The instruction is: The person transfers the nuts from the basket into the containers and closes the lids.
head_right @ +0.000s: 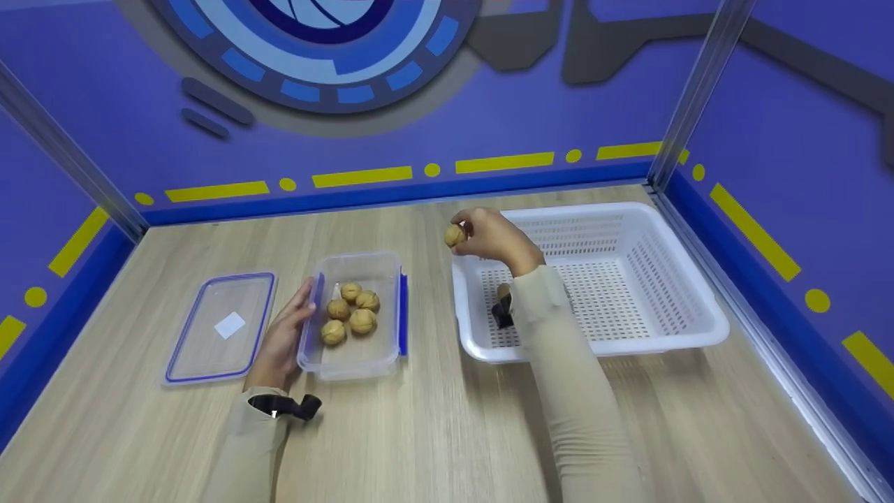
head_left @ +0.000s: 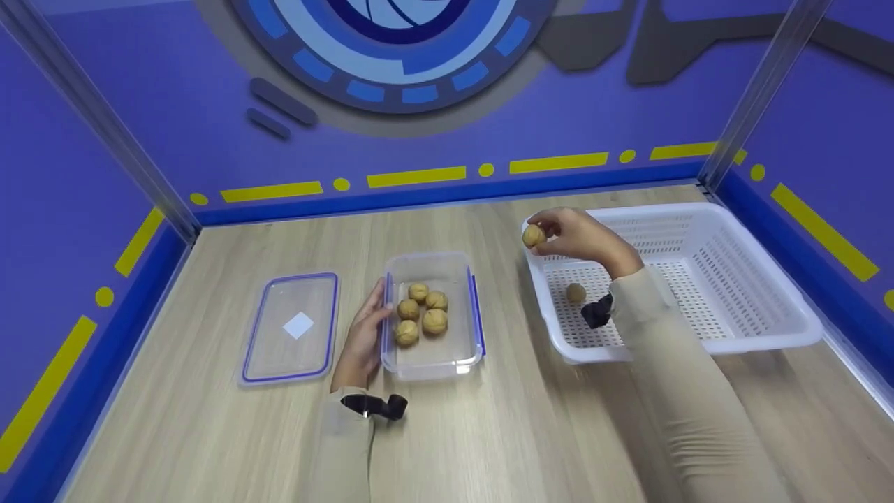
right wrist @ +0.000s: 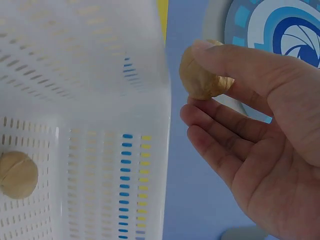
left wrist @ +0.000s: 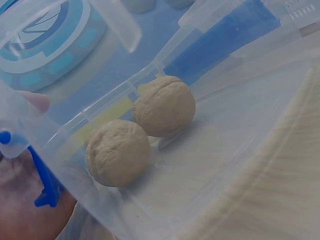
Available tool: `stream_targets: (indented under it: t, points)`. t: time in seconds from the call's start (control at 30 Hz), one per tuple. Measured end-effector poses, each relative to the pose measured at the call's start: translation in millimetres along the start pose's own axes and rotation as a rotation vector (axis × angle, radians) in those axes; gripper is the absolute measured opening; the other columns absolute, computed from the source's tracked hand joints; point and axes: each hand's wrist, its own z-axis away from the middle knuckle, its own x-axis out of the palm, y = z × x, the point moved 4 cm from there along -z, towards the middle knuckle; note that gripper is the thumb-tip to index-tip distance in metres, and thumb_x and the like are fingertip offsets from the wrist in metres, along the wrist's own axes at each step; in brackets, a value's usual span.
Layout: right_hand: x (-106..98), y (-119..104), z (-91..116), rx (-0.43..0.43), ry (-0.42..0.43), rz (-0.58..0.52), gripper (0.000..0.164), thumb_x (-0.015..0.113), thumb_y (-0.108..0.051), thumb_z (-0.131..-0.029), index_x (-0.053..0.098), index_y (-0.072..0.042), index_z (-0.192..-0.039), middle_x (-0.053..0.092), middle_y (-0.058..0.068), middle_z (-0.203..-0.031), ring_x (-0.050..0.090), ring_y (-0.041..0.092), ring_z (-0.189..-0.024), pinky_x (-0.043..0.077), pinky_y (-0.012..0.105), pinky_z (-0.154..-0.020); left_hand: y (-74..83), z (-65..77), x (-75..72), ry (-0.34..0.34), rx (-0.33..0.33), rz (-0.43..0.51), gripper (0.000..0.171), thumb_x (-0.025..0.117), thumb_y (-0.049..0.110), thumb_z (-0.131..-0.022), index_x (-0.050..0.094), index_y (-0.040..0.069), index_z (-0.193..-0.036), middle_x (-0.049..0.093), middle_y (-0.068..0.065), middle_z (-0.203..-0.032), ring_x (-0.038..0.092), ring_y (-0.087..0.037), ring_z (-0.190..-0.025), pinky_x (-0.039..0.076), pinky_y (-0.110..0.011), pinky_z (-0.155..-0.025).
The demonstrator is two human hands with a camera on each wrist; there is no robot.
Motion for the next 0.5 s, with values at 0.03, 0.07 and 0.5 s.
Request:
stream_targets:
  t: [0.03, 0.07, 0.5]
  points:
    - [0.8, -2.3, -0.5, -0.007, -0.001, 0.002, 0.049, 0.073, -0.009, -0.08, 0.058, 0.005, -0.125, 0.067, 0.02, -0.11, 0.061, 0.032, -0.101, 0.051, 0.046, -0.091, -0.2, 0.1, 0.0, -0.004, 0.001, 0.0, 0.064, 0.041, 0.003, -0.095, 0.016, 0.01, -0.154, 0.002, -0.005, -0.163, -0.005, -0.022, -0.15, -0.004, -0.036, -0.123]
    - [1.6, -4.6, -1.0, -0.013, -0.004, 0.002, 0.049, 0.073, -0.009, -0.08, 0.058, 0.004, -0.126, 0.067, 0.02, -0.11, 0.061, 0.032, -0.101, 0.051, 0.046, -0.091, -0.2, 0.3, 0.0, -0.01, 0.005, -0.003, 0.064, 0.041, 0.002, -0.095, 0.016, 0.009, -0.154, 0.002, -0.006, -0.163, -0.006, -0.023, -0.15, -0.004, -0.037, -0.123]
    - [19.4, -34.0, -11.5, -0.056, -0.054, 0.003, 0.052, 0.075, -0.014, -0.082, 0.058, 0.001, -0.128, 0.066, 0.017, -0.117, 0.062, 0.031, -0.107, 0.052, 0.046, -0.095, -0.2, 0.5, 0.4, -0.006, -0.018, -0.004, 0.064, 0.041, 0.003, -0.096, 0.017, 0.013, -0.154, 0.001, -0.005, -0.163, -0.005, -0.024, -0.15, -0.004, -0.039, -0.123]
